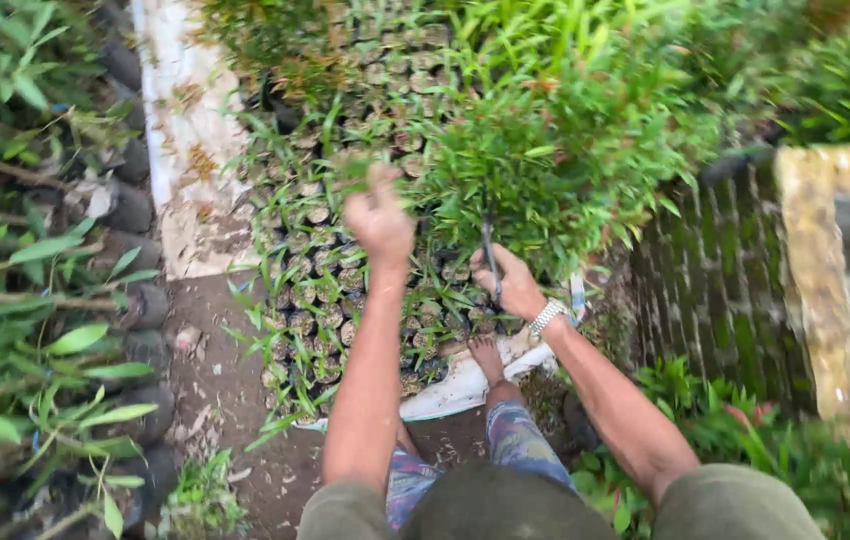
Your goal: Trimming and shaping small potted plants in a nursery using garden shears
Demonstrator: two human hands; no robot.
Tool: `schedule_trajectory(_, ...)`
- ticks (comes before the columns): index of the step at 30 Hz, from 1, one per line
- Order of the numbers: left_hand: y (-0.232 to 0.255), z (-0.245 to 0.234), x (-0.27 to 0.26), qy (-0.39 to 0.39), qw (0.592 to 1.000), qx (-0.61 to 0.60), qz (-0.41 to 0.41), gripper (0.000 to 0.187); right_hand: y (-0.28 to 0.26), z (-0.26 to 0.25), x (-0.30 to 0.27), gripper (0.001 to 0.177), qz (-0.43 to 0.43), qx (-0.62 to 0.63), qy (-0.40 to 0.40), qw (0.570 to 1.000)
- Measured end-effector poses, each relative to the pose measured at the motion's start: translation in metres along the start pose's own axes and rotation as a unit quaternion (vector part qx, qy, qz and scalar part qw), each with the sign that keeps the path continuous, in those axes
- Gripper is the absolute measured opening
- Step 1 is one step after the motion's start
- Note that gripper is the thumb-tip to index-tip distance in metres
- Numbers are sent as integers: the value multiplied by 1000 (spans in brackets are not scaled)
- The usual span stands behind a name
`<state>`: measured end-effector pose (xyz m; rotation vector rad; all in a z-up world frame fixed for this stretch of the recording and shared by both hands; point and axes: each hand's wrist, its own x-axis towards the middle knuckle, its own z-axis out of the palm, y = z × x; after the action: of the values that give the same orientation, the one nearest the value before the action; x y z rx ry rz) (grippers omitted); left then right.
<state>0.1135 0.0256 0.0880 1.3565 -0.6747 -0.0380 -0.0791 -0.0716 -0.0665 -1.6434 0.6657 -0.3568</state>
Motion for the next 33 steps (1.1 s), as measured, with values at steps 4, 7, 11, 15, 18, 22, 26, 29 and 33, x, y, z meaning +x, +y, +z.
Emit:
schedule_trajectory(4,-22,-131,-75,93,978,114,-150,53,-5,34,-88,47,78,-93,-3,993)
schedule_trajectory(7,-78,-253,-182,97,918,261,-282,59,9,47,-140,56,138,-116,-15,983)
schedule_trajectory(11,-138,-399,-324,-239,662,495,-510,96,-12,77,-185,73,224,-189,-46,955)
schedule_trajectory(15,-158,-414,-358,-325,584,507,-544,97,36,101,-209,71,252,-183,-46,949)
schedule_trajectory(18,-149,-383,-340,-303,679,411,-528,74,51,113,-229,41,215,-148,-51,964)
schedule_trajectory(22,-119,-311,-307,-337,755,326,-459,55,-14,115,-231,44,261,-71,-70,960)
schedule_trajectory(26,-97,-252,-289,-338,789,225,-462,58,-30,106,-222,58,299,-46,-88,949)
schedule_trajectory(29,-81,-207,-258,-346,791,218,-455,58,-27,87,-207,59,304,-54,-132,942)
schedule_trajectory(33,-31,-146,-195,-305,813,175,-464,63,10,54,-173,63,311,-65,-140,938)
